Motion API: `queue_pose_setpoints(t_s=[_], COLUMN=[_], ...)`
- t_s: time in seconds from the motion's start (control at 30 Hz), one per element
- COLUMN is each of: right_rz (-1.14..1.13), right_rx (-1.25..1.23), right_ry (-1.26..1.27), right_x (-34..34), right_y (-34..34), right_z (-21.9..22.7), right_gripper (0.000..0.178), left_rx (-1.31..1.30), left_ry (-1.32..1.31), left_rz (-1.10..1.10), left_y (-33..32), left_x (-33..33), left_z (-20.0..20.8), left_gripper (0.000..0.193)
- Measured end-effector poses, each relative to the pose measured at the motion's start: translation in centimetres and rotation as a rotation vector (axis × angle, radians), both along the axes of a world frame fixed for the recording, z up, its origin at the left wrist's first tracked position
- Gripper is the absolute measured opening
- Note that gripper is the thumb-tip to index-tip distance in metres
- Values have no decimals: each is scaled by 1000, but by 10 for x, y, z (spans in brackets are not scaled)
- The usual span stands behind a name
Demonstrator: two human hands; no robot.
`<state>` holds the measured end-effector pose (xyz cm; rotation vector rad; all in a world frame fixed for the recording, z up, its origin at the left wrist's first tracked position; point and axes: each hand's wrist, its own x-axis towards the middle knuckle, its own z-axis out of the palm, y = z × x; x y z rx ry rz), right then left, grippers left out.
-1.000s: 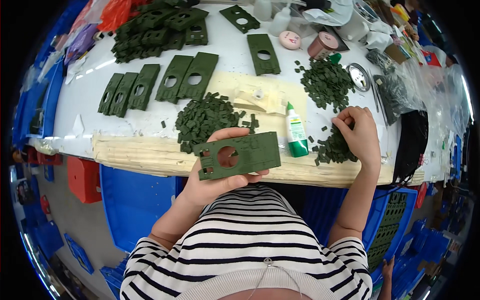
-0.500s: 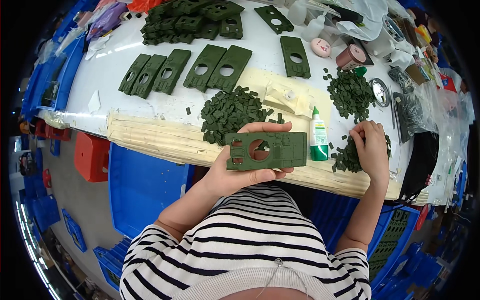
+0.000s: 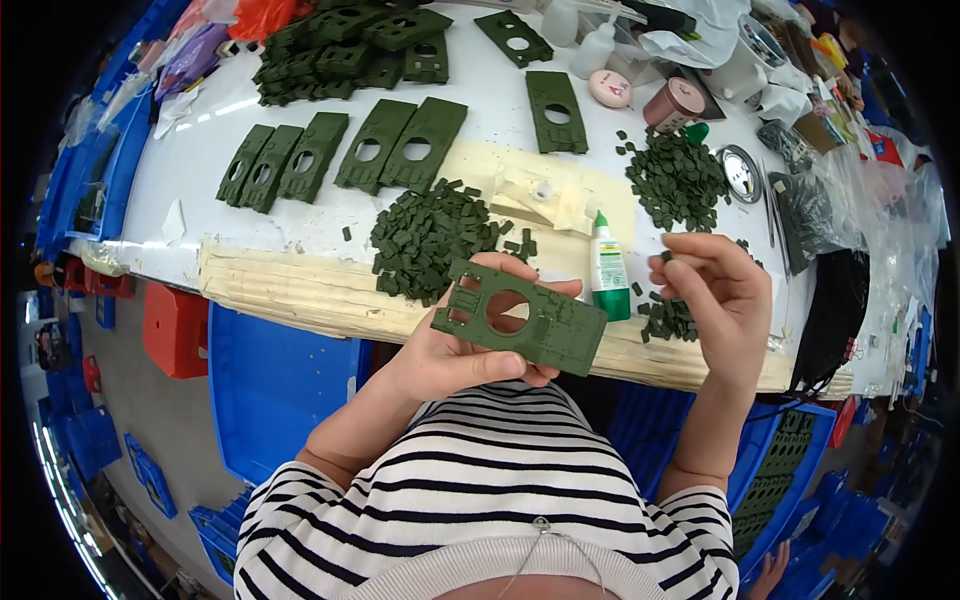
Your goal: Glue and assemble plastic toy tank components at a factory workbench.
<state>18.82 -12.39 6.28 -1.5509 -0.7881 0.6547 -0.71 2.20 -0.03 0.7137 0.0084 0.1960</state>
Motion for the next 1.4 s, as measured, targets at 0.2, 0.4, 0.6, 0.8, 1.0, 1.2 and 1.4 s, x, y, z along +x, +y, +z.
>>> queue_pose_setpoints(t_s=[0.2,0.4,0.6,0.8,1.0,1.2,1.4], right_rz=[178,208,200,122,-182,-99,302], right_rx=[-90,-136,-147,-175,-476,-378,-157], right_ry=[455,499,538,295,-846,-794,-988], right_x=[-1,-2,-5,-2,21,-6,-49], right_y=[17,22,24,19,-16,1,50], right_z=[-9,-13,-12,-8,-8,-12,-37], right_gripper=[10,16,16,11,5,7,14], left_rx=[105,144,132,158,179,215,212], left_ry=[200,246,119,175,80,64,89], left_rz=[-47,-63,-145,-79,170,327,301], left_y=[-5,-6,1,1,27,47,40], left_x=[1,2,-1,-2,-22,-42,-44], left_z=[14,17,13,15,4,3,5], left_gripper=[68,71,59,63,78,75,75])
